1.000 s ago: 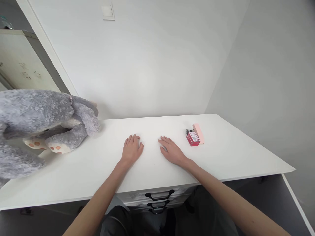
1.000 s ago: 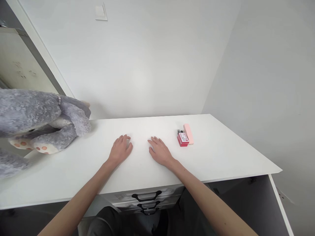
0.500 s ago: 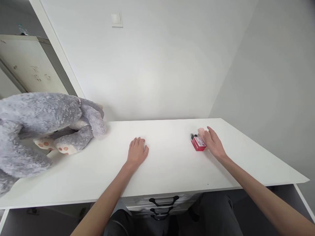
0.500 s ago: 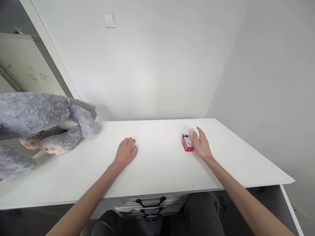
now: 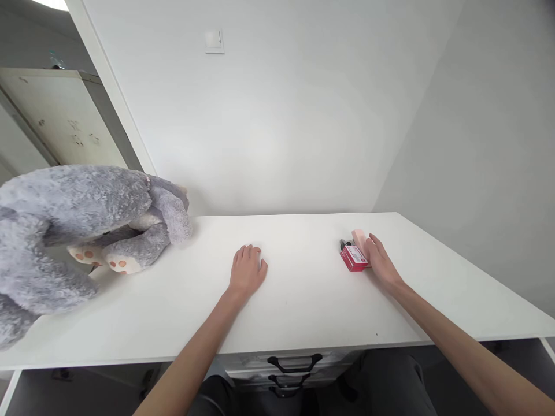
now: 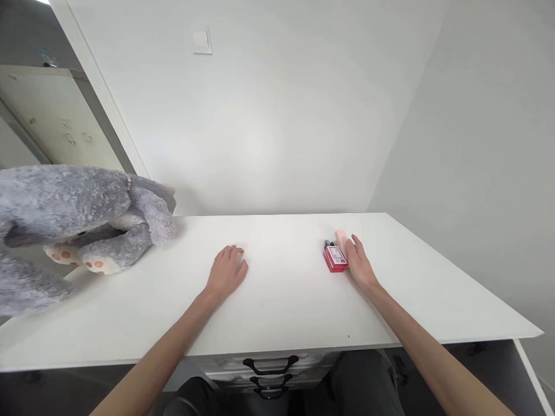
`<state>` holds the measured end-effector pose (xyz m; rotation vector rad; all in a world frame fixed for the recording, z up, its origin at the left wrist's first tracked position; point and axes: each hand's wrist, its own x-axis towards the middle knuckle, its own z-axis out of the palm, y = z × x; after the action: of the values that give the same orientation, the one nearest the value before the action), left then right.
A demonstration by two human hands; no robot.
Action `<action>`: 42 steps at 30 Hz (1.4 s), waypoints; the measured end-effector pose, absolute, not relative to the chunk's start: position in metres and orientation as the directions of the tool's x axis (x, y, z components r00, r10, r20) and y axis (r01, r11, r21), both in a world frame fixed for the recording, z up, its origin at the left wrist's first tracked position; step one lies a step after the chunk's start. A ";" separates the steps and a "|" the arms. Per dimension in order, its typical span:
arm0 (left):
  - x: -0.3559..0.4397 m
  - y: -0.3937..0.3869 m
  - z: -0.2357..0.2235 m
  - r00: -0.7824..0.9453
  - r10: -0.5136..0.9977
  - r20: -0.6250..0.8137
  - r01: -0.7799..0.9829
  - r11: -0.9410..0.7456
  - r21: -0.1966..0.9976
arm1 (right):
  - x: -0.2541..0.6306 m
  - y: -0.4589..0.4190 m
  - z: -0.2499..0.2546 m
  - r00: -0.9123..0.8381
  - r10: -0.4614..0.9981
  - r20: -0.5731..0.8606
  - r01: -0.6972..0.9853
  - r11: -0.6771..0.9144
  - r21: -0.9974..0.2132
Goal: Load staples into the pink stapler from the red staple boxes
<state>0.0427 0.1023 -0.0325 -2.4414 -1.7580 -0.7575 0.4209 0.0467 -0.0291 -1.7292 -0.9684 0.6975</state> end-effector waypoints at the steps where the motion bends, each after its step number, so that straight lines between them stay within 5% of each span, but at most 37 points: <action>1: 0.043 0.103 -0.033 0.237 0.883 0.406 0.901 -0.356 0.247 | 0.418 0.047 -0.029 0.510 0.860 -0.021 0.282 -0.190 -0.940; 19: 0.043 0.103 -0.035 0.240 0.889 0.390 0.903 -0.352 0.247 | 0.342 0.050 -0.020 0.362 0.932 0.009 0.305 -0.110 -0.946; 35: 0.053 0.077 -0.006 0.438 0.836 0.330 0.630 -0.548 0.550 | 0.247 0.044 -0.020 0.194 0.977 0.091 0.108 0.071 -0.992; 42: 0.057 0.071 0.001 0.434 0.841 0.324 0.632 -0.540 0.556 | 0.249 0.046 -0.029 0.235 0.969 0.078 -0.009 0.083 -0.997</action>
<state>0.0569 0.0714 0.0010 -2.9451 -1.5835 -1.0393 0.2489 0.0455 -0.0289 -1.2396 -1.0580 0.9848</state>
